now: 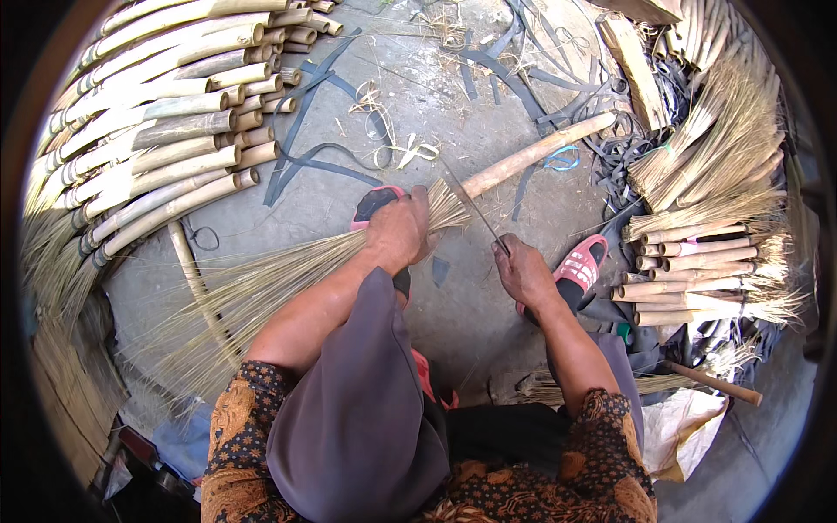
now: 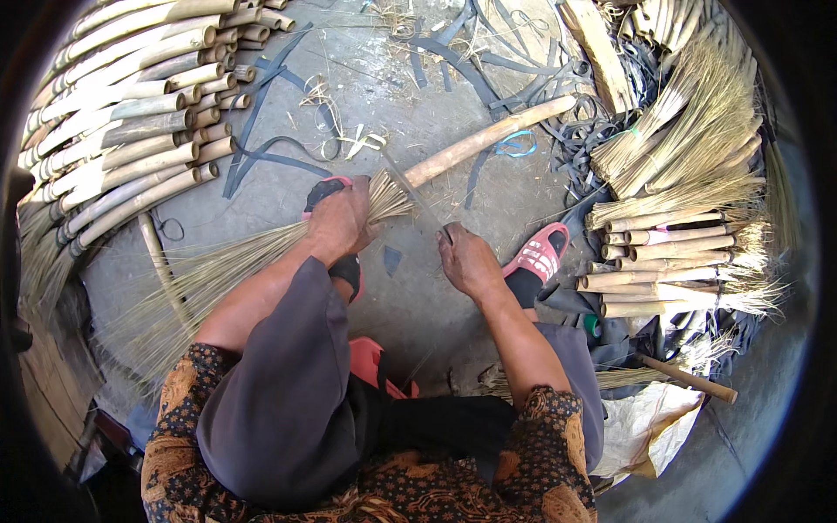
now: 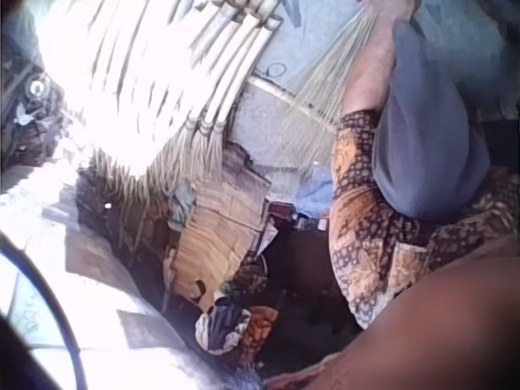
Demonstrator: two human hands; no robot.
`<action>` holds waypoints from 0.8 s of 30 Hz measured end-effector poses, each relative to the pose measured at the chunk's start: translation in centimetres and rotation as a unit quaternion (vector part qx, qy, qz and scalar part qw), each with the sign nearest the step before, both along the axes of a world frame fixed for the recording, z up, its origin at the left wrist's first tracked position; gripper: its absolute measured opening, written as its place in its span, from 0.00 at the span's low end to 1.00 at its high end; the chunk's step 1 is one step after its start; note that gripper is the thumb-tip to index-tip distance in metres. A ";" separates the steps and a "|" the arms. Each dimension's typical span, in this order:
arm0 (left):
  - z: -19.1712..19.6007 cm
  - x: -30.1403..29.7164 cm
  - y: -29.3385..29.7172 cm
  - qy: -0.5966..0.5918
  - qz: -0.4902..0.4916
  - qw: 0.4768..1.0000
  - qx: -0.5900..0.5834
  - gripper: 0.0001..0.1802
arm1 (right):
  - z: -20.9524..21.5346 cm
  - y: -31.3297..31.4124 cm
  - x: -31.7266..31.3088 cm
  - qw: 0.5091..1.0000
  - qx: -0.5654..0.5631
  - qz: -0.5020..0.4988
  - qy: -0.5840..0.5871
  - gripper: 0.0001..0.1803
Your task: The person sits on the floor and assembles a traditional broom by bundling dried plant fibers and securing them to a bamboo handle with strips of rubber. They use a knife to tighten and trim the bindings, then place the finished broom aside and begin a second one.
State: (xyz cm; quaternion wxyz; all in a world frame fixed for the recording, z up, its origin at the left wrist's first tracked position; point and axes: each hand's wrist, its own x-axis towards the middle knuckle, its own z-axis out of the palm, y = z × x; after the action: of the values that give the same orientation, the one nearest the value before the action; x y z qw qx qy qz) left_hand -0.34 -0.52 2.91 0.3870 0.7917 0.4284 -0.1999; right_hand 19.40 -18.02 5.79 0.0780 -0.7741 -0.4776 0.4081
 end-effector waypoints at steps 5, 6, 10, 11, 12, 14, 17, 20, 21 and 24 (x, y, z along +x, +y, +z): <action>-1.8 -0.3 1.0 -0.051 -0.018 0.993 -0.100 0.32 | -0.1 0.0 -0.7 0.997 -0.008 -0.081 0.008 0.15; -2.5 -0.2 1.4 -0.057 -0.024 0.991 -0.119 0.33 | 0.0 0.0 -0.9 0.999 -0.008 -0.046 0.010 0.15; -4.2 -0.6 1.8 -0.096 -0.036 0.982 -0.159 0.36 | 0.3 -0.1 -1.8 1.000 0.002 0.003 0.024 0.15; -4.3 -0.7 2.1 -0.119 -0.029 0.980 -0.157 0.37 | 0.3 -0.1 -2.2 0.998 -0.013 -0.035 0.044 0.15; -4.0 -0.8 2.1 -0.134 -0.030 0.976 -0.170 0.37 | 0.3 -0.1 -2.4 0.995 -0.033 -0.082 0.052 0.15; -2.9 -1.0 2.0 -0.117 -0.022 0.980 -0.160 0.37 | 0.2 -0.1 -3.1 0.994 -0.035 -0.085 0.055 0.16; -0.9 -0.2 1.0 0.005 0.030 0.995 -0.090 0.35 | -0.5 0.1 -3.2 1.000 0.009 -0.001 0.030 0.17; 0.3 0.0 0.4 0.051 -0.006 0.999 -0.016 0.32 | -1.3 0.0 -2.8 0.998 0.002 -0.053 0.040 0.17; 0.2 -0.1 0.7 0.021 -0.004 1.000 -0.021 0.35 | -1.5 -0.1 -2.7 0.994 0.000 -0.099 0.046 0.17; -1.4 -0.2 2.2 -0.046 -0.025 0.986 -0.158 0.43 | -1.5 -0.8 -2.6 0.988 -0.007 -0.147 0.054 0.16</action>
State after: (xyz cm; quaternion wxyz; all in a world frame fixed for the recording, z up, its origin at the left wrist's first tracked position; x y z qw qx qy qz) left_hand -0.58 1.69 1.48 0.5218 0.7391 0.3533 -0.2380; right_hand 16.83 -18.78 4.34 0.1571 -0.8135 -0.3505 0.4367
